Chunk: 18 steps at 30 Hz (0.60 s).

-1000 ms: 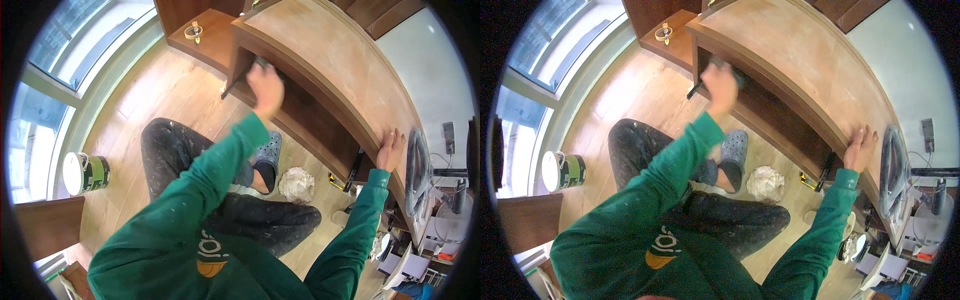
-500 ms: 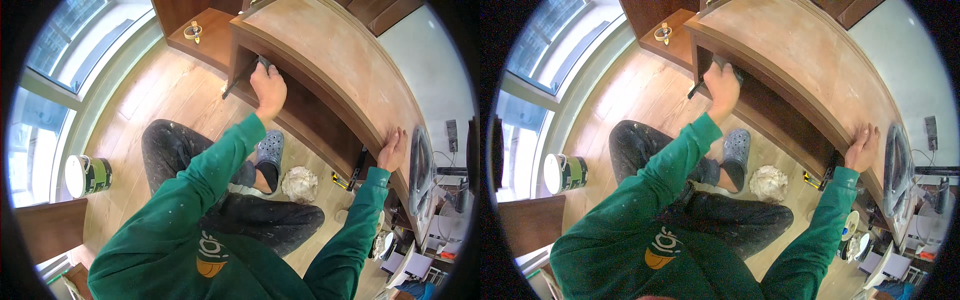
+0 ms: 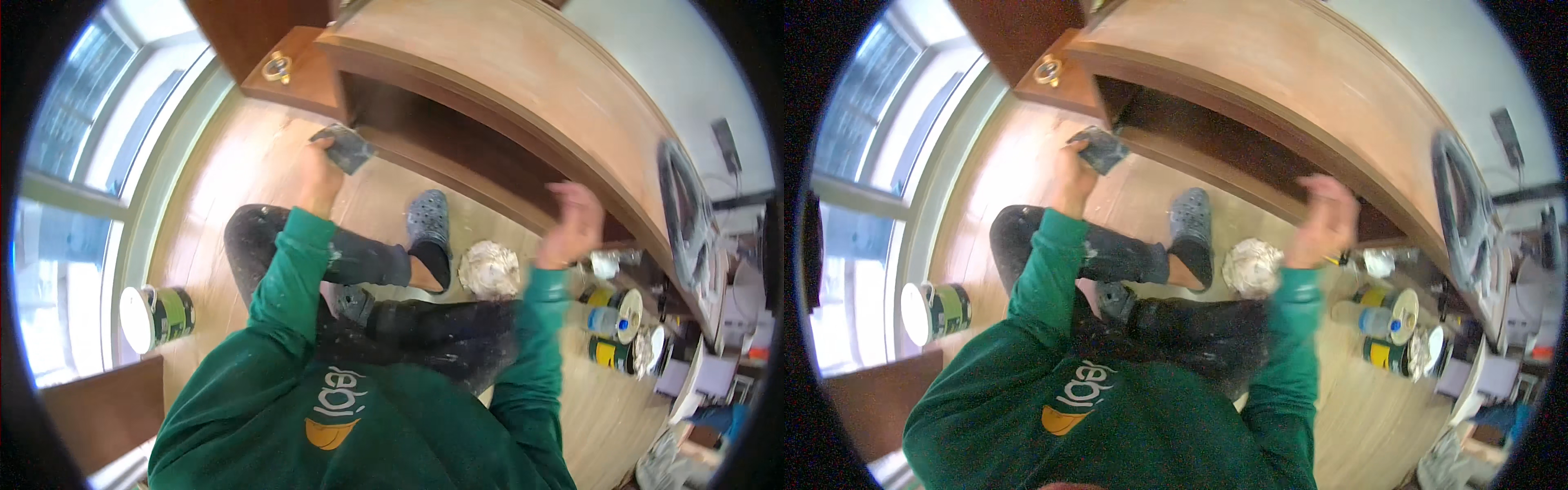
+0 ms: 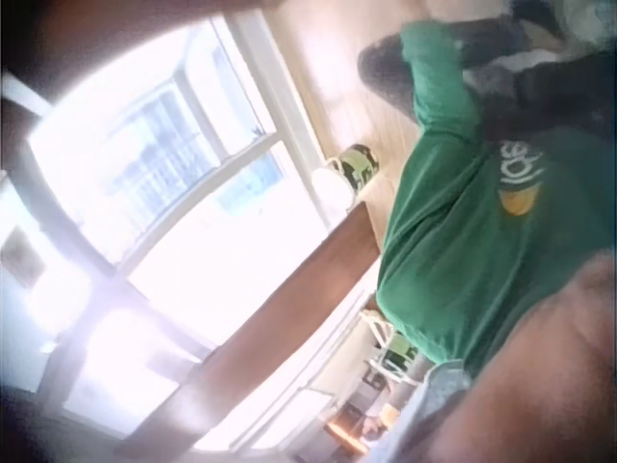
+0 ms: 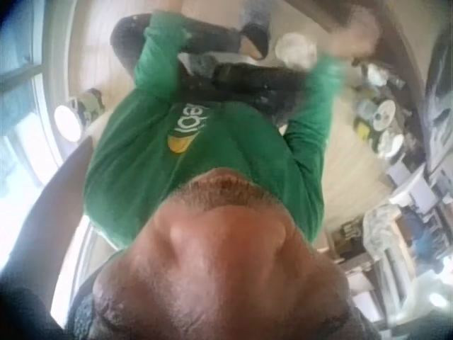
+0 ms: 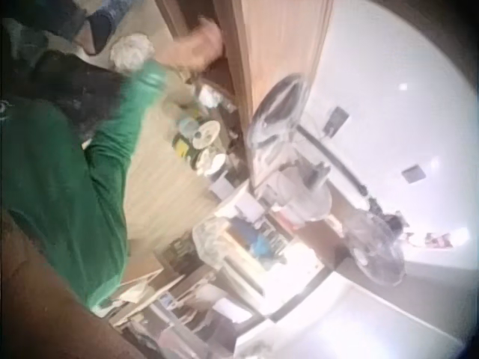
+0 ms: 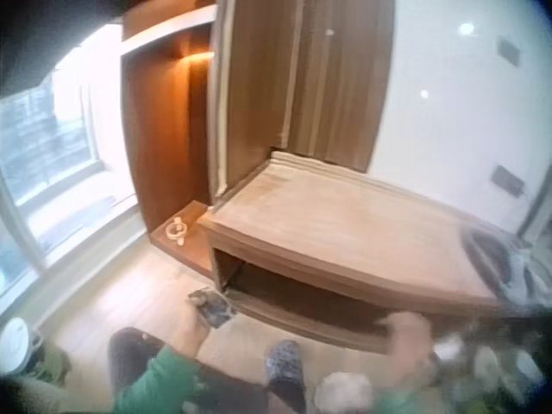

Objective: The person sits on the floor and uses a utility knife to scrape the edge of a wooden cabinet. They then sand the surface with a sanding block and wipe it with a cloth. The person repeats scraping and sanding on different sections of the cabinet.

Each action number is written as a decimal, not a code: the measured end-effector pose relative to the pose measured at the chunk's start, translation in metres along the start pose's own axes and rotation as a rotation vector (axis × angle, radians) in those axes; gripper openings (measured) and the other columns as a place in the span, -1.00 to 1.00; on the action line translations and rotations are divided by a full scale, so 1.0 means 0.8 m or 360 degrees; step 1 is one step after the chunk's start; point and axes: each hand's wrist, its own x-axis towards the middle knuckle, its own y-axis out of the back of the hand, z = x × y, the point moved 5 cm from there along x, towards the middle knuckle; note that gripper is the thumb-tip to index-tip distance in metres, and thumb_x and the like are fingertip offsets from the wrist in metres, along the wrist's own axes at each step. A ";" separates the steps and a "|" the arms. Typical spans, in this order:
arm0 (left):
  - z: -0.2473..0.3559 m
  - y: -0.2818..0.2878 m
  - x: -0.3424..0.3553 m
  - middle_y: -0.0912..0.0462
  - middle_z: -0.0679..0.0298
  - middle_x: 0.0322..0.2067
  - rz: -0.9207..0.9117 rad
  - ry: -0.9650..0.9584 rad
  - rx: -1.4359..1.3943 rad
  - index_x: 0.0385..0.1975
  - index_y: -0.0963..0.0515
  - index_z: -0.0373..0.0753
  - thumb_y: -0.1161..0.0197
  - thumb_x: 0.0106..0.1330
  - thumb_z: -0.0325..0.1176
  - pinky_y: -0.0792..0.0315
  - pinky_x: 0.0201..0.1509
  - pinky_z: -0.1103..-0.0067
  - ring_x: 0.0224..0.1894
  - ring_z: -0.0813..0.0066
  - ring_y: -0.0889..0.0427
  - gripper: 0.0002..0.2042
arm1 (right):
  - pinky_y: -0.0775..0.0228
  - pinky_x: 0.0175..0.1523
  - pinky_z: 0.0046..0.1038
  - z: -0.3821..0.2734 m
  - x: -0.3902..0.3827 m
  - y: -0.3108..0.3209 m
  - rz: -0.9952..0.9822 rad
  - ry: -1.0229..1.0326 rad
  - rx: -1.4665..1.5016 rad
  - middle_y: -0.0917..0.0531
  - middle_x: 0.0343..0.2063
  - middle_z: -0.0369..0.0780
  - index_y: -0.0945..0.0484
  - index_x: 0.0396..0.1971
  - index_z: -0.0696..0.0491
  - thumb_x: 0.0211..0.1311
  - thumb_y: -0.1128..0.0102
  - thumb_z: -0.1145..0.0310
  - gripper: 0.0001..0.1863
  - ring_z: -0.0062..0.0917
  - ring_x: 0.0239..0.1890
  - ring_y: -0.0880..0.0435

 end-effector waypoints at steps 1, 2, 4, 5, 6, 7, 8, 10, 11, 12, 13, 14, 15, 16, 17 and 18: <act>0.003 -0.026 -0.013 -0.63 0.01 -0.17 -0.0069 0.0075 0.0037 -0.16 -0.49 -0.40 0.07 0.18 -0.50 -0.47 0.11 0.25 -0.11 0.13 -0.62 -0.72 | -0.53 -0.02 -0.37 0.026 -0.026 -0.020 -0.0238 -0.0361 -0.0085 -0.67 -0.23 -0.01 -0.55 -0.15 0.27 0.28 -0.08 0.40 -0.74 -0.25 -0.13 -0.68; 0.009 -0.034 -0.016 -0.62 0.00 -0.15 -0.0089 0.0075 0.0066 -0.14 -0.48 -0.42 0.07 0.18 -0.51 -0.45 0.13 0.24 -0.09 0.11 -0.61 -0.72 | -0.50 0.06 -0.31 0.041 -0.048 -0.054 -0.0269 -0.1132 0.0363 -0.63 -0.14 0.03 -0.49 -0.05 0.30 0.27 -0.06 0.37 -0.65 -0.17 -0.05 -0.65; 0.019 -0.062 -0.019 -0.61 -0.03 -0.13 -0.0164 0.0074 0.0118 -0.11 -0.45 -0.44 0.07 0.20 -0.52 -0.44 0.16 0.22 -0.05 0.09 -0.60 -0.71 | -0.40 0.22 -0.24 0.084 -0.043 -0.087 -0.0072 -0.1495 0.0995 -0.52 0.04 0.06 -0.34 0.10 0.29 0.26 0.01 0.45 -0.57 -0.12 0.13 -0.51; 0.025 -0.077 -0.021 -0.61 -0.03 -0.12 -0.0201 0.0064 0.0136 -0.09 -0.44 -0.45 0.08 0.21 -0.53 -0.44 0.16 0.22 -0.04 0.09 -0.60 -0.70 | -0.36 0.26 -0.22 0.103 -0.030 -0.095 0.0003 -0.1494 0.1246 -0.48 0.08 0.06 -0.31 0.11 0.28 0.25 0.02 0.47 -0.58 -0.11 0.17 -0.47; 0.026 -0.090 -0.022 -0.60 -0.04 -0.11 -0.0234 0.0054 0.0140 -0.08 -0.43 -0.46 0.08 0.22 -0.53 -0.44 0.16 0.22 -0.03 0.08 -0.60 -0.70 | -0.35 0.26 -0.17 0.123 -0.018 -0.093 0.0090 -0.1463 0.1395 -0.48 0.03 0.03 -0.31 0.06 0.27 0.22 0.02 0.51 -0.61 -0.09 0.16 -0.47; 0.027 -0.099 -0.023 -0.60 -0.04 -0.10 -0.0267 0.0076 0.0152 -0.08 -0.43 -0.46 0.09 0.22 -0.53 -0.43 0.17 0.22 -0.03 0.08 -0.60 -0.70 | -0.35 0.26 -0.11 0.141 -0.005 -0.091 0.0163 -0.1428 0.1547 -0.48 -0.03 0.00 -0.30 0.01 0.26 0.19 0.02 0.55 -0.63 -0.08 0.14 -0.47; 0.033 -0.101 -0.025 -0.59 -0.04 -0.10 -0.0281 0.0078 0.0167 -0.07 -0.43 -0.46 0.09 0.23 -0.53 -0.43 0.18 0.22 -0.02 0.08 -0.60 -0.70 | -0.34 0.26 -0.05 0.140 0.001 -0.096 0.0215 -0.1410 0.1710 -0.48 -0.09 -0.03 -0.30 -0.03 0.24 0.15 0.02 0.58 -0.66 -0.06 0.13 -0.47; 0.031 -0.107 -0.029 -0.59 -0.02 -0.11 -0.0298 0.0084 0.0166 -0.08 -0.43 -0.45 0.08 0.24 -0.54 -0.43 0.17 0.24 -0.03 0.09 -0.60 -0.72 | -0.36 0.25 -0.03 0.137 -0.004 -0.105 0.0289 -0.1377 0.1695 -0.47 -0.14 -0.05 -0.30 -0.08 0.22 0.11 0.02 0.62 -0.68 -0.07 0.10 -0.49; 0.028 -0.103 -0.029 -0.60 -0.01 -0.12 -0.0262 0.0057 0.0169 -0.09 -0.43 -0.44 0.07 0.23 -0.55 -0.44 0.16 0.24 -0.04 0.10 -0.60 -0.73 | -0.36 0.24 -0.02 0.129 -0.013 -0.119 0.0324 -0.1378 0.1701 -0.47 -0.17 -0.07 -0.30 -0.11 0.20 0.09 0.02 0.64 -0.69 -0.08 0.08 -0.50; 0.021 -0.100 -0.028 -0.60 0.00 -0.14 -0.0233 0.0032 0.0170 -0.10 -0.43 -0.43 0.07 0.23 -0.55 -0.45 0.15 0.24 -0.05 0.10 -0.60 -0.73 | -0.40 0.22 -0.04 0.123 -0.021 -0.134 0.0360 -0.1448 0.1748 -0.47 -0.14 -0.05 -0.29 -0.09 0.20 0.05 0.06 0.67 -0.65 -0.09 0.10 -0.49; 0.013 -0.096 -0.027 -0.60 0.01 -0.15 -0.0203 0.0006 0.0170 -0.10 -0.44 -0.42 0.06 0.22 -0.56 -0.45 0.14 0.24 -0.06 0.11 -0.60 -0.73 | -0.41 0.21 -0.06 0.122 -0.027 -0.153 0.0267 -0.1453 0.1841 -0.46 -0.12 -0.06 -0.25 0.00 0.23 0.05 0.07 0.68 -0.57 -0.10 0.12 -0.48; 0.005 -0.089 -0.024 -0.60 0.04 -0.16 -0.0219 0.0021 0.0197 -0.11 -0.44 -0.41 0.05 0.20 -0.57 -0.46 0.12 0.25 -0.06 0.14 -0.60 -0.74 | -0.41 0.21 -0.07 0.114 -0.036 -0.174 0.0267 -0.1502 0.1808 -0.46 -0.09 -0.05 -0.22 0.05 0.24 0.08 0.08 0.68 -0.54 -0.10 0.14 -0.47; -0.002 -0.097 -0.028 -0.59 0.05 -0.15 -0.0243 0.0065 0.0195 -0.11 -0.44 -0.40 0.04 0.20 -0.57 -0.47 0.12 0.25 -0.06 0.15 -0.60 -0.73 | -0.41 0.21 -0.08 0.106 -0.040 -0.189 0.0270 -0.1532 0.1760 -0.46 -0.05 -0.03 -0.19 0.11 0.25 0.10 0.09 0.67 -0.51 -0.10 0.16 -0.47; -0.008 -0.105 -0.033 -0.59 0.05 -0.14 -0.0267 0.0109 0.0194 -0.11 -0.44 -0.40 0.04 0.20 -0.57 -0.47 0.12 0.26 -0.06 0.15 -0.60 -0.73 | -0.40 0.21 -0.10 0.106 -0.042 -0.208 0.0167 -0.1570 0.1815 -0.45 0.00 -0.01 -0.18 0.14 0.25 0.13 0.09 0.66 -0.50 -0.11 0.18 -0.45; -0.014 -0.108 -0.041 -0.59 0.06 -0.14 -0.0277 0.0151 0.0188 -0.11 -0.44 -0.40 0.04 0.20 -0.57 -0.47 0.12 0.26 -0.05 0.16 -0.59 -0.73 | -0.40 0.21 -0.12 0.102 -0.046 -0.224 0.0055 -0.1620 0.1862 -0.44 0.06 0.01 -0.17 0.17 0.25 0.16 0.10 0.65 -0.49 -0.11 0.20 -0.44; -0.014 -0.114 -0.049 -0.58 0.06 -0.13 -0.0216 0.0145 0.0222 -0.11 -0.44 -0.40 0.03 0.21 -0.57 -0.47 0.11 0.26 -0.06 0.16 -0.59 -0.74 | -0.29 0.29 -0.14 0.099 -0.048 -0.235 -0.0126 -0.1639 0.1835 -0.29 0.23 0.05 -0.06 0.26 0.28 0.22 0.08 0.56 -0.41 -0.13 0.29 -0.33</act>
